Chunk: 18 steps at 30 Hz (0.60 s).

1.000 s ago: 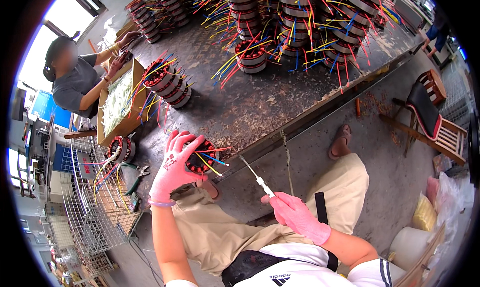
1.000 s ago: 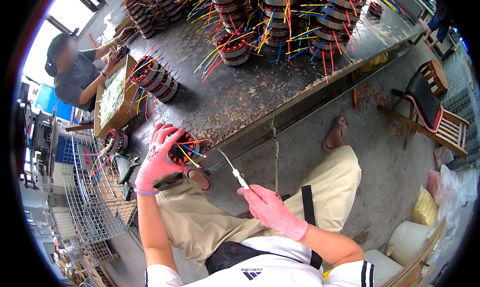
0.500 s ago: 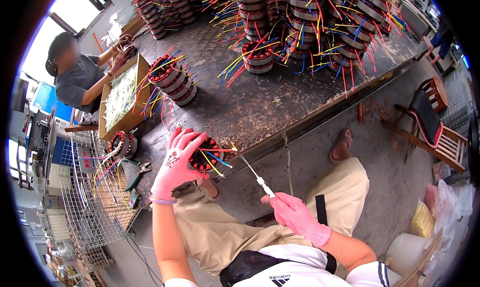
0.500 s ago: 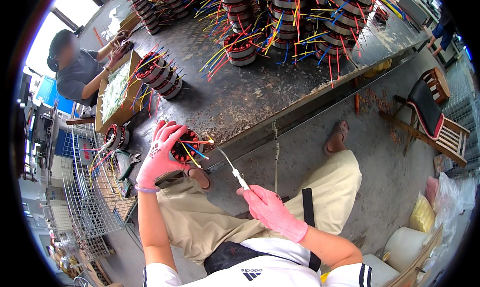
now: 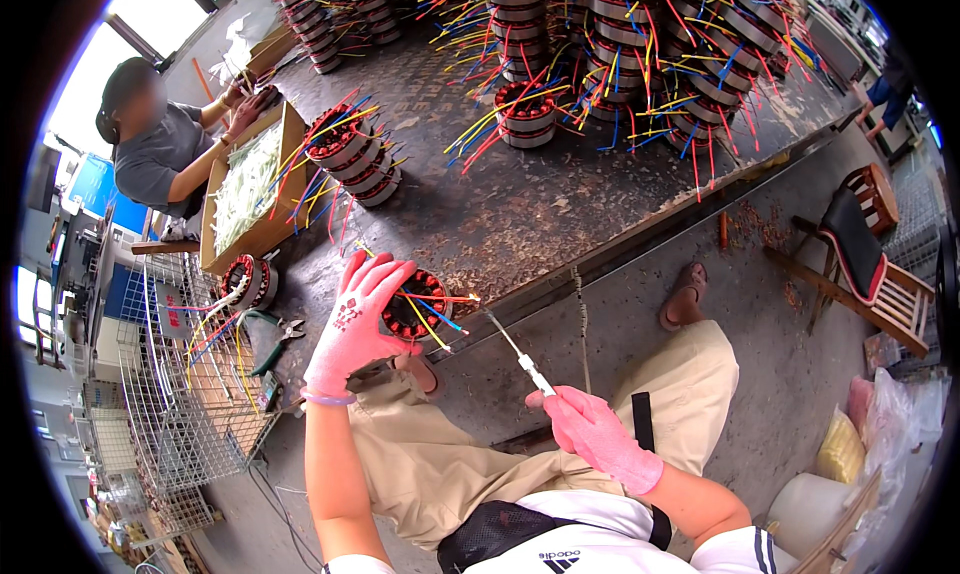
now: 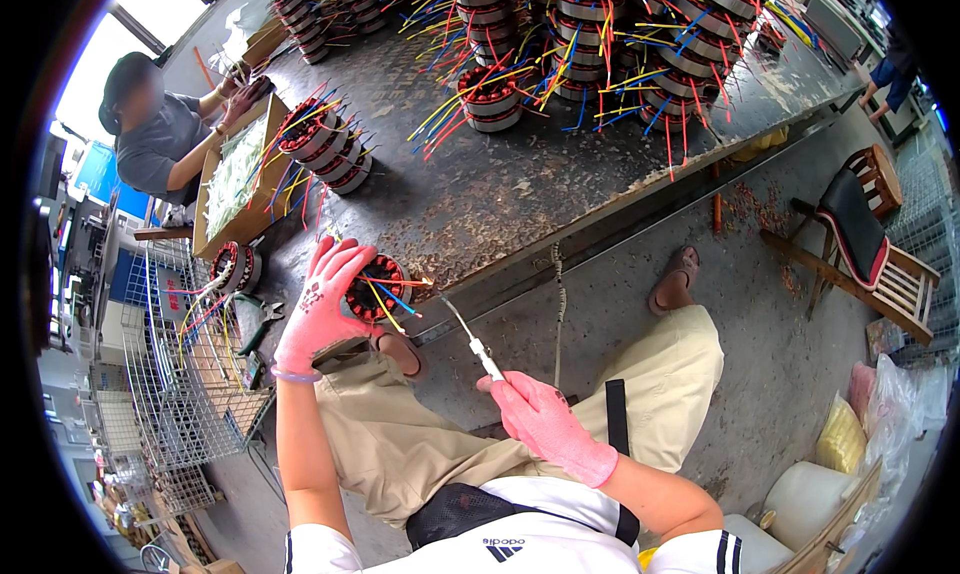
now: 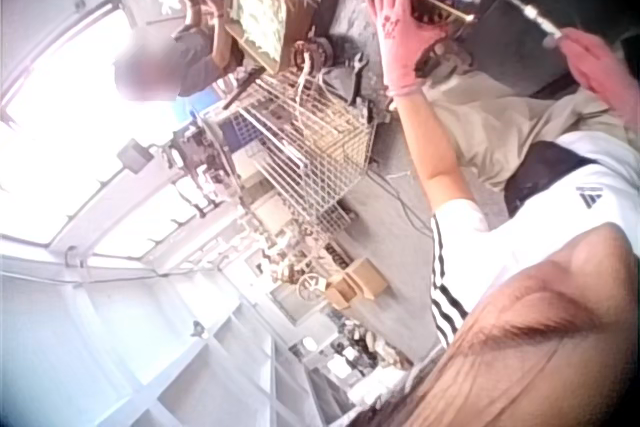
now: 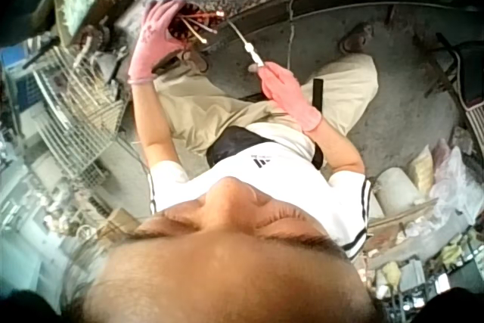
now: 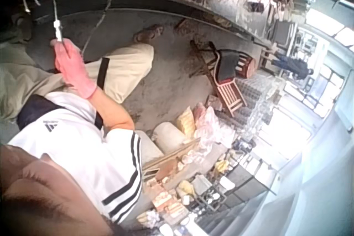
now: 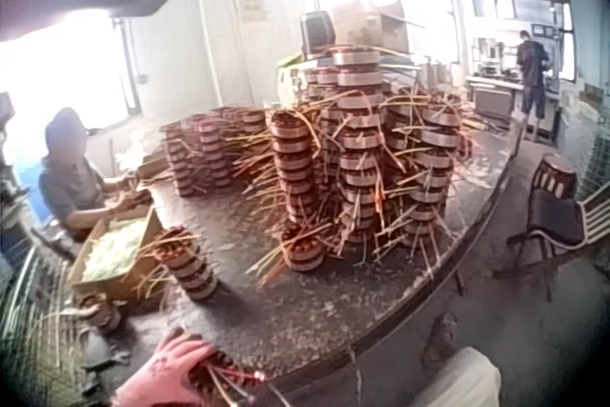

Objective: The person uses a lighter to heat the ends of wires on several copper coils to strip or seal the insulation, handling one coil at a time before setting it on a workbench.

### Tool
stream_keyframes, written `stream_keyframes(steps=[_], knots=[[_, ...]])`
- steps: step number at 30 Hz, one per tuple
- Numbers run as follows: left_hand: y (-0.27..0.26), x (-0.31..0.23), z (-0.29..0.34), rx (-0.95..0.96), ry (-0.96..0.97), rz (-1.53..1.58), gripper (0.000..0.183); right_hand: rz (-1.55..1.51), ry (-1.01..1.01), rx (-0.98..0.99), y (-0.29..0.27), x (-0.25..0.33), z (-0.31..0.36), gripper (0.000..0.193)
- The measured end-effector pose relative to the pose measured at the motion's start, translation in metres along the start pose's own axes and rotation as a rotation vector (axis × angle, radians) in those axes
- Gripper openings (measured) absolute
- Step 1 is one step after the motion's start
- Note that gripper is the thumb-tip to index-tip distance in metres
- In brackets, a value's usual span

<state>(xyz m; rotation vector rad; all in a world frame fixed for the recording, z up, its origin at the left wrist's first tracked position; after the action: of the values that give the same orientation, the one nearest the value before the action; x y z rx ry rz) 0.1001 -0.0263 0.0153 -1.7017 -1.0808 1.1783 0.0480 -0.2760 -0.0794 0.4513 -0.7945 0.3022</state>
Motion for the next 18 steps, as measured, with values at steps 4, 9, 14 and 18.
stream_keyframes(steps=[4, 9, 14, 18], knots=[[-0.001, 0.002, 0.001, 0.006, -0.003, -0.009, 0.104, -0.015, 0.037, -0.007, 0.001, 0.001, 0.002, 0.032], [0.001, 0.002, -0.001, 0.008, -0.001, -0.012, 0.104, 0.013, 0.017, -0.013, -0.003, -0.006, -0.001, 0.032], [-0.003, 0.002, 0.002, -0.016, -0.035, -0.028, 0.101, 0.012, 0.017, 0.003, 0.001, 0.000, 0.001, 0.032], [-0.003, -0.001, -0.001, -0.016, -0.019, -0.020, 0.100, 0.035, 0.019, 0.002, 0.001, 0.006, 0.005, 0.030]])
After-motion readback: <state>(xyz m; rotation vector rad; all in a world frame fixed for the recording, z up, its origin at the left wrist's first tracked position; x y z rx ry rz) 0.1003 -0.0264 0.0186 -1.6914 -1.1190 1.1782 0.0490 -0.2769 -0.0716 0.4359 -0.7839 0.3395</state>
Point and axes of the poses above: each hand's wrist, its own z-axis away from the middle knuckle, its own y-axis out of the palm, x = y × z, the point moved 10 cm from there along -z, towards the middle knuckle, and after that the axes turned 8 degrees about -x, right-handed, at the moved point
